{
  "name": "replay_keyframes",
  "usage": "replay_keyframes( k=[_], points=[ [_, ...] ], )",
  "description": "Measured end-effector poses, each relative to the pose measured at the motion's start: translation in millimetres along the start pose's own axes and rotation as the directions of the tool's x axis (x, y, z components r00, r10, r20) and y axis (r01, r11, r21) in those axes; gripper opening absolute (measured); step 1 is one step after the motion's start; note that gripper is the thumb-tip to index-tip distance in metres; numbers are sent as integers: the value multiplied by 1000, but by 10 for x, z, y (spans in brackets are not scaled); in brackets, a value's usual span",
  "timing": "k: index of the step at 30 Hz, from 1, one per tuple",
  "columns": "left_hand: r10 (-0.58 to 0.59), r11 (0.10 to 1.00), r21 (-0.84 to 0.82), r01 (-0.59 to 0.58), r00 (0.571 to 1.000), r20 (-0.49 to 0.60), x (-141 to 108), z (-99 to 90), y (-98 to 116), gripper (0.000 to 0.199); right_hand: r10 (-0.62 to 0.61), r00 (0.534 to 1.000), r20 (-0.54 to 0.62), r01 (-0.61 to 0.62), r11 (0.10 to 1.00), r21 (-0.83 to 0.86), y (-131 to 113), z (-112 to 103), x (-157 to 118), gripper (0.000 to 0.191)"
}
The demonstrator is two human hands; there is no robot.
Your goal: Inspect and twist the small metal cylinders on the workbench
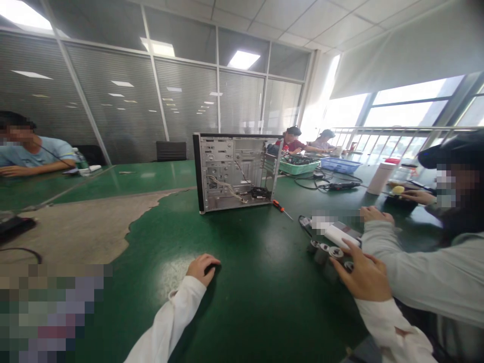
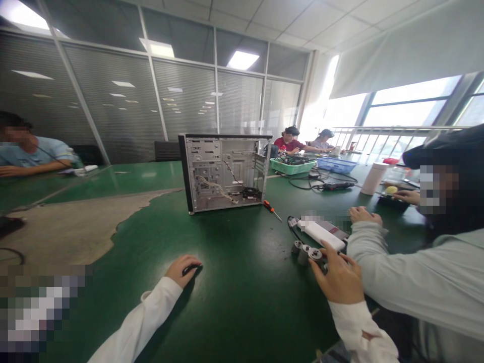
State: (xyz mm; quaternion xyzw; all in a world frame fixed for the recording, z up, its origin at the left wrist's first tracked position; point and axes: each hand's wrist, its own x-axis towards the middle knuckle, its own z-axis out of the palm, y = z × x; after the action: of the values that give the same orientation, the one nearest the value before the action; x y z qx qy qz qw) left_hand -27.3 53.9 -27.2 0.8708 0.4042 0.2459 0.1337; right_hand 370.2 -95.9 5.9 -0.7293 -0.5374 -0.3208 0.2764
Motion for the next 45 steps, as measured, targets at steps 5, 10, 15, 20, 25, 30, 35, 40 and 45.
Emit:
replay_keyframes(
  k=[5, 10, 15, 20, 25, 30, 35, 40, 45],
  points=[
    [-25, 1000, -7, 25, 1000, 11, -8, -24, 49, 24, 19, 997, -77, 2, 964, 265, -617, -207, 163, 47],
    [-78, 996, -36, 78, 997, -1, -11, -27, 87, 34, -301, 939, 167, 107, 716, 689, -1541, -119, 305, 47],
    [-272, 961, 29, 274, 960, -69, -36, 3, 49, 50, -502, 831, 239, 71, 522, 850, -2385, 284, 289, 54],
    [-361, 927, 84, 366, 930, -66, -57, -37, 41, 46, -580, 761, 292, 48, 498, 866, -2617, 615, 125, 68],
    [-333, 939, 79, 336, 942, -45, -43, -69, 53, 38, -621, 711, 330, 90, 545, 833, -2501, 680, 61, 77],
    [-323, 943, 77, 325, 946, -43, -29, -56, 50, 35, -639, 694, 331, 135, 566, 813, -2494, 643, 84, 68],
    [-314, 943, 96, 318, 948, -57, -26, -51, 60, 33, -649, 693, 314, 161, 564, 810, -2492, 621, 80, 65],
    [-305, 947, 91, 308, 951, -50, -28, -56, 46, 32, -582, 780, 231, 63, 440, 896, -2524, 588, 144, 46],
    [-297, 949, 93, 300, 954, -44, -32, -68, 49, 31, -494, 853, 167, 16, 345, 938, -2633, 536, 262, 19]
  ],
)
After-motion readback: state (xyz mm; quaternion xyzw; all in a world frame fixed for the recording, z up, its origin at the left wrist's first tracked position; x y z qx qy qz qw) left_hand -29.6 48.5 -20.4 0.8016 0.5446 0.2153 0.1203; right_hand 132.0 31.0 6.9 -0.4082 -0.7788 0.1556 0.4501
